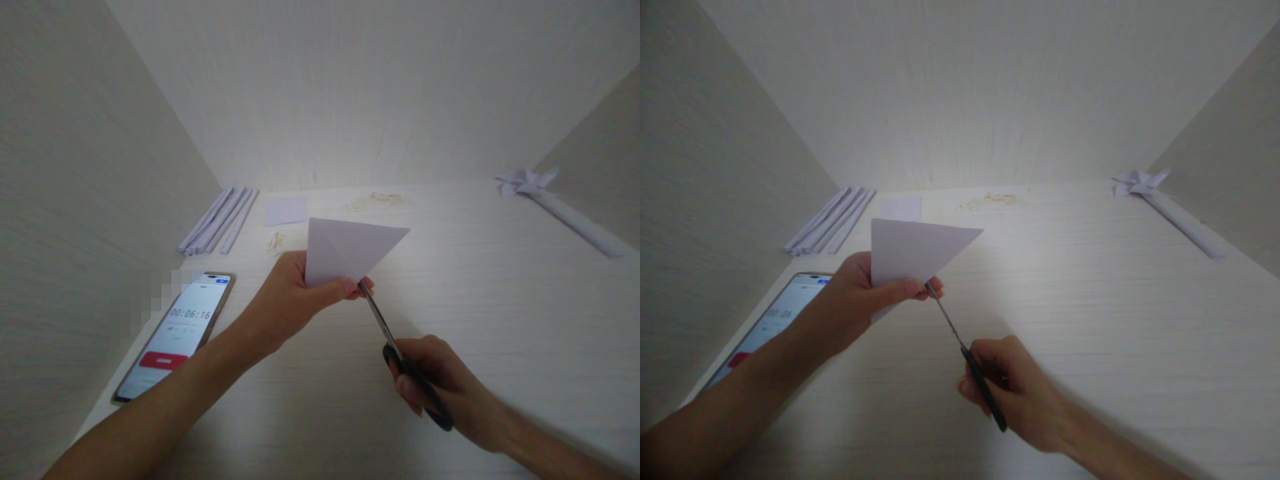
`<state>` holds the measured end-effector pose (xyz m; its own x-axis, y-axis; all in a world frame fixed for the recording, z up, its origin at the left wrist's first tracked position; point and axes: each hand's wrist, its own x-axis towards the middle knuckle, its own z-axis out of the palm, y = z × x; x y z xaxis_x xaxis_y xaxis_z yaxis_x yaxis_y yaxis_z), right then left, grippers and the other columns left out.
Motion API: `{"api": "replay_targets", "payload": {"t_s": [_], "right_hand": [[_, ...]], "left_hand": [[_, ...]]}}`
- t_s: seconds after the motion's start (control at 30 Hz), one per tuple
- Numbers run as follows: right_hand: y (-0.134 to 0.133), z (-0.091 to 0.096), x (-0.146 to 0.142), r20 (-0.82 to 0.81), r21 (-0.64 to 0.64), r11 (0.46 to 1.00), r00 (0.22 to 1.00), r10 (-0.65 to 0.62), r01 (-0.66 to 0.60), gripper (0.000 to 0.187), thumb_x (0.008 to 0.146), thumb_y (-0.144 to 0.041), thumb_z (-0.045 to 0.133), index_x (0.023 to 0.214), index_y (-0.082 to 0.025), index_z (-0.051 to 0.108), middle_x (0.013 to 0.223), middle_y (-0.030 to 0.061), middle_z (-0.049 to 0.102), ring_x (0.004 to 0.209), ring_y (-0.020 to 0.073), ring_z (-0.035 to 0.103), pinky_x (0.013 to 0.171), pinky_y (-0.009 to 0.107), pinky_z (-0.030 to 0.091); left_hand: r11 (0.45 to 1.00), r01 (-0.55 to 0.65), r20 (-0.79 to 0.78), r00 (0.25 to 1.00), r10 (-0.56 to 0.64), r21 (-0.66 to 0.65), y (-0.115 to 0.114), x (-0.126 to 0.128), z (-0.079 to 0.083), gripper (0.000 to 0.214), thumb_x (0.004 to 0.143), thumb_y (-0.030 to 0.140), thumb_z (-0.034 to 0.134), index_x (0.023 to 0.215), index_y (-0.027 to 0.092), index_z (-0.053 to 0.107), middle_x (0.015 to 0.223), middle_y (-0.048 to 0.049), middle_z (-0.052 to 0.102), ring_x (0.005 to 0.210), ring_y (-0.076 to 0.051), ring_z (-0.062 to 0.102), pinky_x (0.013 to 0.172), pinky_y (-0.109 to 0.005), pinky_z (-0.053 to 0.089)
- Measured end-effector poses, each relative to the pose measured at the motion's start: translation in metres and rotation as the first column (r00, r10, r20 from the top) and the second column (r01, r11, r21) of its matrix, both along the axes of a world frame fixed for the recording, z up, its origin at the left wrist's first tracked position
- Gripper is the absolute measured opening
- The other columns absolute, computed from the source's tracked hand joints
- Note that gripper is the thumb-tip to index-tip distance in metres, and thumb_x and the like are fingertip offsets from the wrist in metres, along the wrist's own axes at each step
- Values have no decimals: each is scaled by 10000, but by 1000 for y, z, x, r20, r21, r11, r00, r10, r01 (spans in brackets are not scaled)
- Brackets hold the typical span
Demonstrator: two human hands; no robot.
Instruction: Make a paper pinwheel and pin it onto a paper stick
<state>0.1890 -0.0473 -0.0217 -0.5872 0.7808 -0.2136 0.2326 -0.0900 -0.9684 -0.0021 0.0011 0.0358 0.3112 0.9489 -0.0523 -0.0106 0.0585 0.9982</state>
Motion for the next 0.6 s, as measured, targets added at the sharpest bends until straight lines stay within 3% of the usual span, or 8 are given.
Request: {"api": "replay_targets", "payload": {"t_s": [0.2,0.6], "right_hand": [[0,1,-1,-13,-2,1000,1000,-4,4,435,725,-558,456,548,-163,414,458,-38,371,421,71,320,390,208,235],[-2,2,-2,-34,-11,1000,999,0,0,446,722,-578,443,552,-166,427,466,-32,382,433,76,327,396,207,247]], "left_hand": [[1000,-5,1,1000,5,-9,0,1,-1,87,694,152,590,731,164,668,750,13,693,713,-92,623,680,-164,487],[998,-53,-26,998,52,-26,-3,3,2,109,675,190,590,738,137,661,767,-35,691,729,-158,625,696,-265,499]]}}
